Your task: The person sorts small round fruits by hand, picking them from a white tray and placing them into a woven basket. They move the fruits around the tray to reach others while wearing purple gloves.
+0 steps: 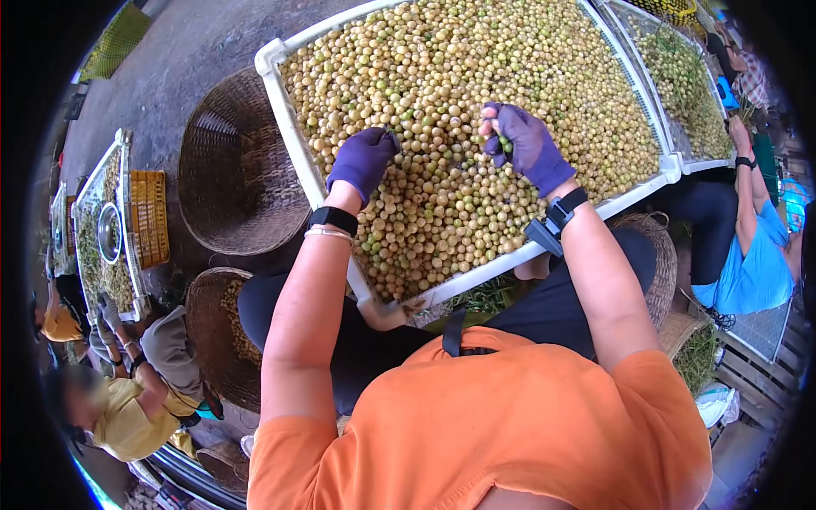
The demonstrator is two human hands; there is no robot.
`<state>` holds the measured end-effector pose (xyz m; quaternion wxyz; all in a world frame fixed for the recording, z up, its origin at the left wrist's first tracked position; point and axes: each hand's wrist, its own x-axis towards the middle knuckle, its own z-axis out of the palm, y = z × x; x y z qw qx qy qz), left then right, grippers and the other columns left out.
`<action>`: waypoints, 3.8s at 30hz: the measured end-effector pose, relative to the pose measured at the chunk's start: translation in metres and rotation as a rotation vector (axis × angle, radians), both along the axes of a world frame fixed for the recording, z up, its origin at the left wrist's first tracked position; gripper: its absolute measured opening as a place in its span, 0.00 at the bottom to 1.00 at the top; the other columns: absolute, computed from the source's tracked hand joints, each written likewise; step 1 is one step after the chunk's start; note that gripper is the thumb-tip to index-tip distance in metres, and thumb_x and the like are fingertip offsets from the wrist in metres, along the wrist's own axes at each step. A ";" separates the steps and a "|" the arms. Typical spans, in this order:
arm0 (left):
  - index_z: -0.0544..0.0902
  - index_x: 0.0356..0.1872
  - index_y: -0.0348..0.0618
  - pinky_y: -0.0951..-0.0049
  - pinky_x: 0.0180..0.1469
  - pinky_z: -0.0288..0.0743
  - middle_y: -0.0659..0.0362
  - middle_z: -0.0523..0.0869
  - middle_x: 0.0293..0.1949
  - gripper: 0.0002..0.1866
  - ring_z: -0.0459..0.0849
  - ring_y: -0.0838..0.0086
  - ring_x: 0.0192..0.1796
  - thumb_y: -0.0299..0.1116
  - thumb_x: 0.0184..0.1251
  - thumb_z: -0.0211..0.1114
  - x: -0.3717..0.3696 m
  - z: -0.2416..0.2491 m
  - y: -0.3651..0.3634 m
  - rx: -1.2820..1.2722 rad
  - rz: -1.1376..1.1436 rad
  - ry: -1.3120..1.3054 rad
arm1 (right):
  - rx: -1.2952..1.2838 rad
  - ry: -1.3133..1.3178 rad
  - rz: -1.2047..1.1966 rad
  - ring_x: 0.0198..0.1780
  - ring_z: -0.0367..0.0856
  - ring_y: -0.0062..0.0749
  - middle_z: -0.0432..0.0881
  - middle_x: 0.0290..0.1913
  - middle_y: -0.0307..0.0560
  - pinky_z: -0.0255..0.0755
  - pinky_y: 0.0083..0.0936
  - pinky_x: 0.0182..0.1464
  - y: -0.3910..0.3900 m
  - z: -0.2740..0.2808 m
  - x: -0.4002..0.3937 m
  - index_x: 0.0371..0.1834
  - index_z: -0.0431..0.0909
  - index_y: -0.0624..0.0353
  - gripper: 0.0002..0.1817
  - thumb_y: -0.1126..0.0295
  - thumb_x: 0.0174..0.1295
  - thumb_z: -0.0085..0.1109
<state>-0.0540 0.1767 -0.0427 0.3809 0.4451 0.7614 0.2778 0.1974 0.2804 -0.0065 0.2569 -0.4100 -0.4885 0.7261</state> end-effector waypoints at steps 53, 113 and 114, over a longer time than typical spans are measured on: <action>0.75 0.41 0.46 0.68 0.46 0.74 0.57 0.78 0.38 0.11 0.76 0.68 0.42 0.41 0.70 0.58 0.031 0.026 -0.031 0.111 0.275 -1.473 | 0.457 -0.708 0.570 0.22 0.81 0.29 0.82 0.26 0.43 0.74 0.28 0.25 -0.050 -0.007 0.043 0.34 0.82 0.59 0.13 0.60 0.59 0.61; 0.84 0.40 0.49 0.65 0.32 0.75 0.56 0.81 0.27 0.09 0.82 0.61 0.30 0.34 0.59 0.66 0.112 0.056 -0.054 0.477 -0.323 0.284 | -0.334 0.312 -0.415 0.31 0.75 0.21 0.77 0.36 0.37 0.73 0.17 0.33 -0.093 -0.015 -0.015 0.51 0.75 0.58 0.16 0.58 0.73 0.45; 0.84 0.40 0.52 0.63 0.33 0.76 0.55 0.81 0.28 0.09 0.82 0.58 0.31 0.35 0.59 0.66 0.113 0.059 -0.054 0.429 -0.344 0.316 | -0.342 0.291 -0.391 0.30 0.75 0.20 0.77 0.35 0.37 0.73 0.17 0.32 -0.093 -0.016 -0.013 0.51 0.75 0.58 0.16 0.58 0.73 0.45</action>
